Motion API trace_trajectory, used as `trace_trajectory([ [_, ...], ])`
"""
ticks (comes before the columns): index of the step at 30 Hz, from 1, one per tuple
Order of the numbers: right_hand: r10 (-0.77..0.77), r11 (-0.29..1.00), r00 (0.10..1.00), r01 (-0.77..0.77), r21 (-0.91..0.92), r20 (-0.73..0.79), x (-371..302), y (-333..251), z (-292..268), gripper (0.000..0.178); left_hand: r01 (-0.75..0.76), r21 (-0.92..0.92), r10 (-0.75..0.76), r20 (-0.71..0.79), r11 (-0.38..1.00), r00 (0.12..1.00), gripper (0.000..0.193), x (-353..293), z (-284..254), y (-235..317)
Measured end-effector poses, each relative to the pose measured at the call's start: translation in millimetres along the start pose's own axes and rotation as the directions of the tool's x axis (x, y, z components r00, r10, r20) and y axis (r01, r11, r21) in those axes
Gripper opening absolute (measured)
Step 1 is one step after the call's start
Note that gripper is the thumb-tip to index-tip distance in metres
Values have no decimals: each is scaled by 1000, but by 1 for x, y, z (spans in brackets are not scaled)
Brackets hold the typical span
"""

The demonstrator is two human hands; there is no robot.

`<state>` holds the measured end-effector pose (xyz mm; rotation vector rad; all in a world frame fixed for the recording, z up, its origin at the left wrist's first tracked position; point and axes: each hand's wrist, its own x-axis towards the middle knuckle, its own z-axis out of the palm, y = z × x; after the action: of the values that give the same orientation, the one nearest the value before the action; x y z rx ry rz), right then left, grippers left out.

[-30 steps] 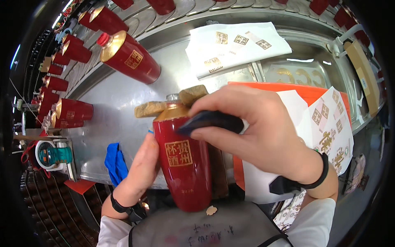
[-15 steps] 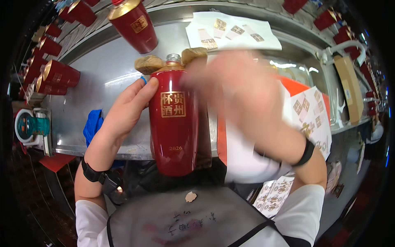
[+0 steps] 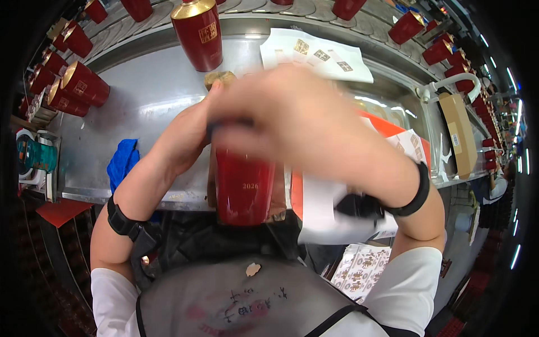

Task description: The worker applies decorative gold labels and small informational stickers to red liquor bottles on a production line.

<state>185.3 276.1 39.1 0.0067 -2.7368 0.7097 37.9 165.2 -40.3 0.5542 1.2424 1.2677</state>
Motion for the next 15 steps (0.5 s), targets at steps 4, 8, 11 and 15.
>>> trace_trajectory([
  [4,-29,889,937,-134,-438,-347,-6,32,-19,19,2,-24,-1,43,1000,999,62,1,8,3],
  [8,-415,898,897,378,-225,-149,-68,-10,50,25,4,4,-4,97,1000,995,63,12,0,-3],
  [11,-185,968,983,182,173,2,-75,-17,35,25,30,6,-31,125,1000,992,64,14,1,-3],
  [15,292,956,894,-272,107,-341,-42,20,1,17,53,10,-54,129,999,990,53,2,-3,3],
])
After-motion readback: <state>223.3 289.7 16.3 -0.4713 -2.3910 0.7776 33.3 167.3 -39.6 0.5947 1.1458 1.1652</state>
